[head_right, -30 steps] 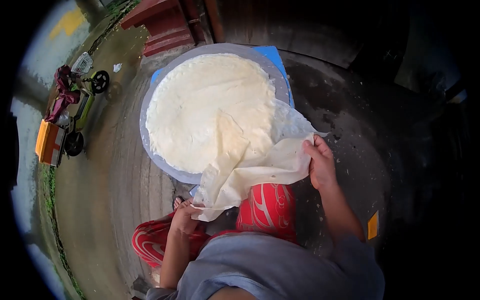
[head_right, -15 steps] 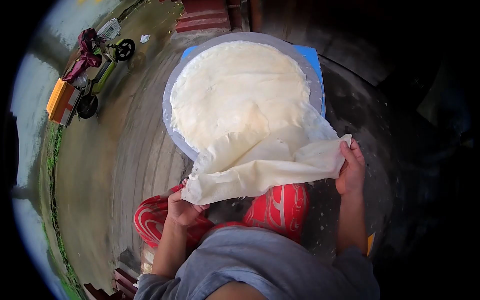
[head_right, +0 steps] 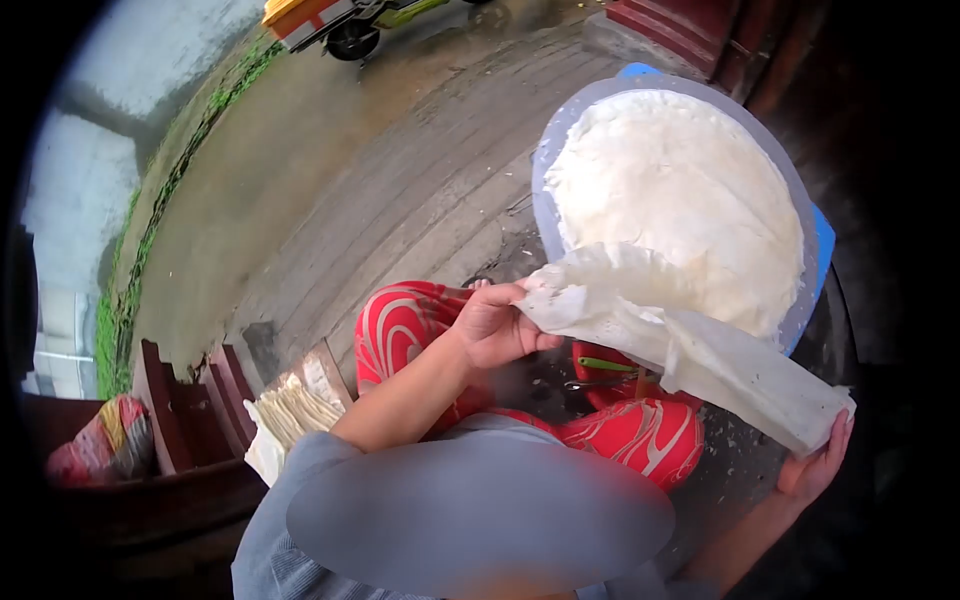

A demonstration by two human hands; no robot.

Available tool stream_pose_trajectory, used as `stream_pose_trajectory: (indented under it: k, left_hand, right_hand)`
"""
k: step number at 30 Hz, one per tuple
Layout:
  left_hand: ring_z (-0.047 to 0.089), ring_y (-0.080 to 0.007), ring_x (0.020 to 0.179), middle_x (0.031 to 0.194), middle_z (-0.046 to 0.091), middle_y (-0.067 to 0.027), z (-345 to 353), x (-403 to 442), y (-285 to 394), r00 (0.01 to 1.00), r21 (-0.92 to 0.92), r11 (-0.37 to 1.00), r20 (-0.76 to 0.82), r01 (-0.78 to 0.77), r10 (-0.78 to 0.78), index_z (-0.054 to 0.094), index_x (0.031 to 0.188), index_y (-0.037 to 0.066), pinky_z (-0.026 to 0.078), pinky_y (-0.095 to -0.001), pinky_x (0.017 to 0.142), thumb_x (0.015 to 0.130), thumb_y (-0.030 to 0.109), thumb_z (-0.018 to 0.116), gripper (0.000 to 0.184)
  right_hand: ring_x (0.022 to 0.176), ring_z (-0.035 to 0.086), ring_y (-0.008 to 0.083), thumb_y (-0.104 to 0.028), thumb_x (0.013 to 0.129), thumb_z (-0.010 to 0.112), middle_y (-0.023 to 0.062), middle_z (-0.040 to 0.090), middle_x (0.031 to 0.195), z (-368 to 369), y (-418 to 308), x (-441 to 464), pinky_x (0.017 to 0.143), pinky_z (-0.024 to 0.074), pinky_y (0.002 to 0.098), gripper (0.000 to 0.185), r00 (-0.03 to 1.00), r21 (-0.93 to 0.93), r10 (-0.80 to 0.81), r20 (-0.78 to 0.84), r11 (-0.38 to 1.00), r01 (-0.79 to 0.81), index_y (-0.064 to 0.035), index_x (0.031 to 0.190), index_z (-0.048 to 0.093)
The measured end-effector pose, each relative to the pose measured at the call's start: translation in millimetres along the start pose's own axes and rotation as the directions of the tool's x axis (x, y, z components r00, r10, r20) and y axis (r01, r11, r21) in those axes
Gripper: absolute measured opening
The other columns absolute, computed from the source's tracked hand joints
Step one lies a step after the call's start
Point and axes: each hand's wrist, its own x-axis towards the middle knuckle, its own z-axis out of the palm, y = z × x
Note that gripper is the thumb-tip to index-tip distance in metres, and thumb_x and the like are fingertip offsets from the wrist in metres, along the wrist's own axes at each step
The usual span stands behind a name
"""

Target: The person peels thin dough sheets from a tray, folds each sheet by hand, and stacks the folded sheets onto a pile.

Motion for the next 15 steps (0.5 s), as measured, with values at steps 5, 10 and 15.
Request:
stream_pose_trajectory:
  k: [5,10,15]
  left_hand:
    - [0.063,-0.0267,0.096,0.110,0.063,-0.0145,-12,-4,-9,0.994,-0.171,0.985,0.105,-0.017,0.035,0.053,0.120,0.003,0.050,-0.0405,0.083,0.083,0.013,0.052,0.038]
    - [0.062,-0.0255,0.099,0.111,0.063,-0.0123,-3,-19,-7,0.981,-0.225,0.969,0.139,-0.100,0.134,0.052,0.121,0.007,0.050,-0.0402,0.084,0.084,0.013,0.052,0.037]
    - [0.060,-0.0253,0.104,0.113,0.062,-0.0111,3,-36,0,0.970,-0.228,0.963,0.158,-0.146,0.184,0.052,0.121,0.009,0.049,-0.0415,0.085,0.084,0.011,0.055,0.037]
  right_hand:
    - [0.120,0.046,0.0262,-0.030,0.095,0.049,0.0118,0.048,0.130,31,-4,7,0.101,0.0374,0.0393,0.044,0.977,-0.157,-0.046,-0.208,0.987,0.013,-0.0028,0.129,0.045]
    - [0.117,0.047,0.0260,-0.030,0.096,0.049,0.0130,0.050,0.128,6,-23,55,0.102,0.0354,0.0375,0.044,1.000,-0.104,0.012,-0.022,0.994,-0.014,0.0008,0.128,0.046]
    - [0.120,0.046,0.0263,-0.028,0.097,0.046,0.0135,0.049,0.130,74,-23,12,0.104,0.0343,0.0382,0.043,0.992,-0.143,-0.094,-0.080,0.986,0.081,0.0014,0.128,0.045]
